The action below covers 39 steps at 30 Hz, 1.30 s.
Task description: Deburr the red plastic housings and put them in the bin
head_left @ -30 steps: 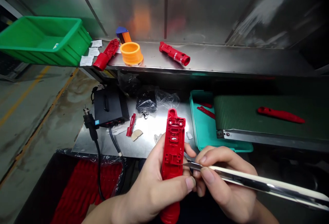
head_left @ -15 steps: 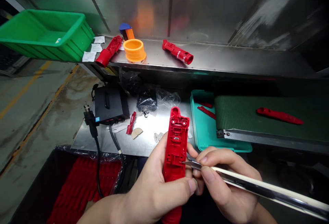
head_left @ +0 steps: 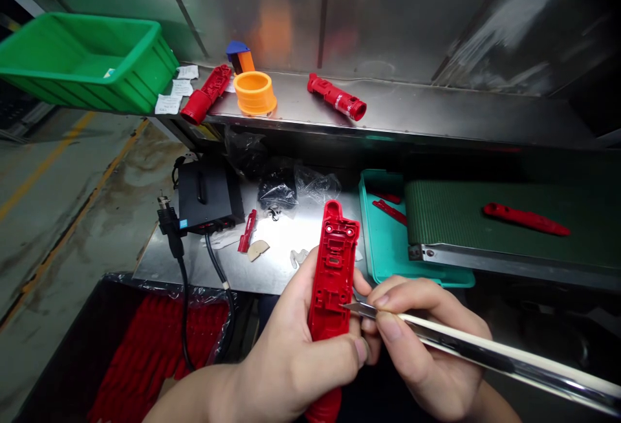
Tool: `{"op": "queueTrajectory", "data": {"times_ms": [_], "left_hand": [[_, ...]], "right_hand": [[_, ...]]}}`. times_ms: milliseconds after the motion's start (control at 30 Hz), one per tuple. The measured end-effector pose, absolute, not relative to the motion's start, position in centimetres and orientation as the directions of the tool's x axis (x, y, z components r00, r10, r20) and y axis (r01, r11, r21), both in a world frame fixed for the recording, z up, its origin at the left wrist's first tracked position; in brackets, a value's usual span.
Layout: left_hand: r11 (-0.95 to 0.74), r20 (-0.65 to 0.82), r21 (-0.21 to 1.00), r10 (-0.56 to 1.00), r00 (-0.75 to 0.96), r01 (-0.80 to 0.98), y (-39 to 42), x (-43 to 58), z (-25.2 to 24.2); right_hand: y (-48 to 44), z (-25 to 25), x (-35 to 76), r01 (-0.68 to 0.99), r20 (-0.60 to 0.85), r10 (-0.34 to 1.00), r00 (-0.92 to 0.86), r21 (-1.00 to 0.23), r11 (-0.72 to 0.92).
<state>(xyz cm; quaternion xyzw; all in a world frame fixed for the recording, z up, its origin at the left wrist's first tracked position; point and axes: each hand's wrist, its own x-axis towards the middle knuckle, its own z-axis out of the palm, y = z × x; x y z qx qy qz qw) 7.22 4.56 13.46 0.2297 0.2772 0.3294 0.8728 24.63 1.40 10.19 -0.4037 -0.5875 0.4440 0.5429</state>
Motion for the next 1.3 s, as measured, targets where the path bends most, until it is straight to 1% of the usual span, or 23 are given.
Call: {"op": "queueTrajectory", "data": {"times_ms": [200,433,733,1033,1300], "left_hand": [[0.676,-0.337,0.589,0.703,0.627,-0.442,4.6,7.3,13.4],[0.684,-0.314,0.575,0.692,0.650,-0.450,4.5,7.2,13.0],[0.679,-0.321,0.589,0.694,0.644,-0.438,4.5,7.0,13.2],[0.676,-0.322,0.583,0.702,0.635,-0.452,4.6,7.1,13.4],[0.672,-0.320,0.585,0.706,0.632,-0.455,4.5,7.0,13.1]], "right_hand": [[1.2,9.6,24.8,-0.058,0.258,0.963,-0.080,-0.966,0.254],[1.3,9.9,24.5,-0.038,0.289,0.957,-0.035,-0.957,0.287],[1.9,10.5,24.1,-0.054,0.316,0.948,-0.035,-0.948,0.314],[1.2,9.5,24.6,-0.101,0.246,0.968,-0.057,-0.966,0.239],[1.4,10.0,24.3,-0.100,0.264,0.963,-0.049,-0.961,0.258]]}}
